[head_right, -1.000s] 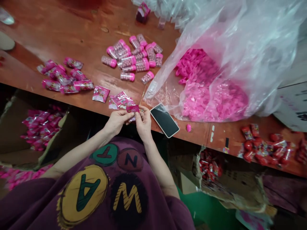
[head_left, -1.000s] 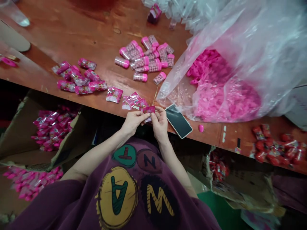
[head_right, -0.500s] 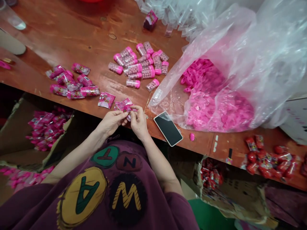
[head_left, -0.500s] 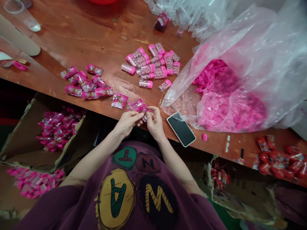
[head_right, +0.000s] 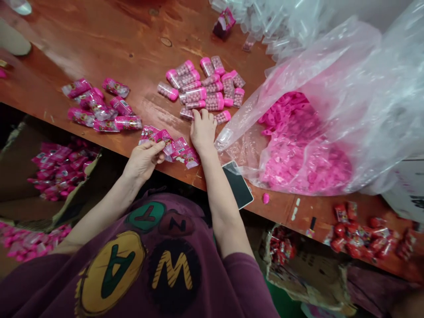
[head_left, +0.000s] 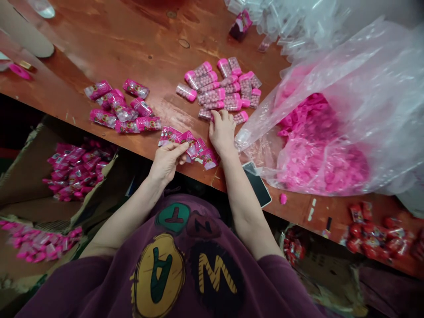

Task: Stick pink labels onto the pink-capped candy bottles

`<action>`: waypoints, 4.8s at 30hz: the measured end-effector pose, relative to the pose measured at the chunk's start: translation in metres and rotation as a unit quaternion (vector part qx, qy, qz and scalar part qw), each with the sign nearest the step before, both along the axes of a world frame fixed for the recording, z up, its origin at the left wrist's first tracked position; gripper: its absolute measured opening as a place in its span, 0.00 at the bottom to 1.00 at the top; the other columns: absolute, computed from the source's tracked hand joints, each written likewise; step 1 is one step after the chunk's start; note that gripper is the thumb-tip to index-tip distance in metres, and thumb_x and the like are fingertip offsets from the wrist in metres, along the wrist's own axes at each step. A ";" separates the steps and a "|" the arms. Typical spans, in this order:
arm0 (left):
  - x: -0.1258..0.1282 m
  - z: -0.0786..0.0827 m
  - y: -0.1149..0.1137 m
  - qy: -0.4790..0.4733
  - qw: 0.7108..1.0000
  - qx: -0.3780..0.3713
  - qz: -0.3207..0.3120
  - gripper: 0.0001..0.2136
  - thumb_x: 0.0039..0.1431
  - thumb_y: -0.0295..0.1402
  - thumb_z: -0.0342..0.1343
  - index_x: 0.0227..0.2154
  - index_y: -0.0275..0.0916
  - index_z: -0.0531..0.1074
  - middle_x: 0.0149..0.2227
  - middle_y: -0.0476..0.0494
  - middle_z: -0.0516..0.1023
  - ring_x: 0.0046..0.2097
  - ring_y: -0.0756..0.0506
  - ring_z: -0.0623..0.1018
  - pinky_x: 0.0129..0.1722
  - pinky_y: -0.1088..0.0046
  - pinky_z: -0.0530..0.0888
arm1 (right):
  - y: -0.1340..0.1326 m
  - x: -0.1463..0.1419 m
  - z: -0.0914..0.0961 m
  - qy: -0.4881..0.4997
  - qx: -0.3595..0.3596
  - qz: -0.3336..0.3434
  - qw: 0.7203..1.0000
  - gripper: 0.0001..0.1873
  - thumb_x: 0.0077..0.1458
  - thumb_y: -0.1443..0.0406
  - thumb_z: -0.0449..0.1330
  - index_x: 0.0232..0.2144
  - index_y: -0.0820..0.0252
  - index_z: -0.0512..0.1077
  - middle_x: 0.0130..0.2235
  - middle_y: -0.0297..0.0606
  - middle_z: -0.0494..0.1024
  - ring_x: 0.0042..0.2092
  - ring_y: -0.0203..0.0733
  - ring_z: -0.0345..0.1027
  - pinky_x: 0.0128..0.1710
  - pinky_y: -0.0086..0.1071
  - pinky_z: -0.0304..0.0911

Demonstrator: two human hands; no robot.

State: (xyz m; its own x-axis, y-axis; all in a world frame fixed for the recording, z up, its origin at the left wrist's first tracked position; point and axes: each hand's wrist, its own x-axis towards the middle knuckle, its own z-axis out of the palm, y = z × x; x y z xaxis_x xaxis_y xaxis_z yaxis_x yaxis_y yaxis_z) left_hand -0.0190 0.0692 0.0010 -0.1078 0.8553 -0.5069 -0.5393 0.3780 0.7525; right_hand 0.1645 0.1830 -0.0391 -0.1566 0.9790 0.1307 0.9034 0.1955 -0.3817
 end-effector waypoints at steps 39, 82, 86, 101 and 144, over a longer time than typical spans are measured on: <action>0.068 0.001 -0.054 -0.009 0.989 -0.042 -0.144 0.16 0.62 0.40 0.72 0.25 0.37 0.75 0.24 0.50 0.76 0.26 0.53 0.75 0.32 0.74 0.72 | -0.224 0.020 0.019 0.589 -0.131 -0.110 0.790 0.22 0.70 0.45 0.57 0.58 0.47 0.62 0.33 0.29 0.75 0.23 0.30 0.66 0.19 0.26 0.60; 0.062 0.016 -0.075 -0.025 0.982 -0.050 -0.183 0.19 0.63 0.50 0.68 0.30 0.38 0.75 0.25 0.49 0.76 0.24 0.54 0.72 0.22 0.77 0.65 | -0.220 0.018 0.003 0.619 -0.059 -0.153 0.768 0.25 0.61 0.51 0.67 0.57 0.45 0.68 0.39 0.32 0.70 0.30 0.32 0.61 0.27 0.28 0.67; 0.061 0.019 -0.085 -0.043 0.976 -0.041 -0.210 0.16 0.65 0.44 0.68 0.30 0.37 0.76 0.25 0.47 0.77 0.24 0.54 0.73 0.23 0.78 0.65 | -0.222 0.020 0.000 0.557 -0.034 -0.155 0.815 0.22 0.63 0.54 0.64 0.57 0.46 0.69 0.43 0.34 0.73 0.34 0.35 0.67 0.32 0.31 0.73; 0.057 0.009 -0.073 -0.014 0.990 -0.078 -0.113 0.19 0.62 0.39 0.72 0.23 0.37 0.71 0.20 0.52 0.71 0.21 0.55 0.69 0.23 0.79 0.66 | -0.221 0.019 0.021 0.670 -0.070 -0.181 0.716 0.19 0.65 0.49 0.63 0.48 0.49 0.64 0.38 0.28 0.74 0.26 0.29 0.66 0.23 0.26 0.65; 0.065 0.007 -0.089 -0.103 0.962 -0.040 -0.249 0.16 0.61 0.44 0.72 0.29 0.36 0.79 0.29 0.46 0.80 0.30 0.52 0.77 0.33 0.76 0.74 | -0.252 0.020 0.019 0.520 -0.145 -0.066 0.839 0.40 0.64 0.48 0.67 0.72 0.43 0.57 0.58 0.41 0.76 0.46 0.43 0.78 0.46 0.41 0.80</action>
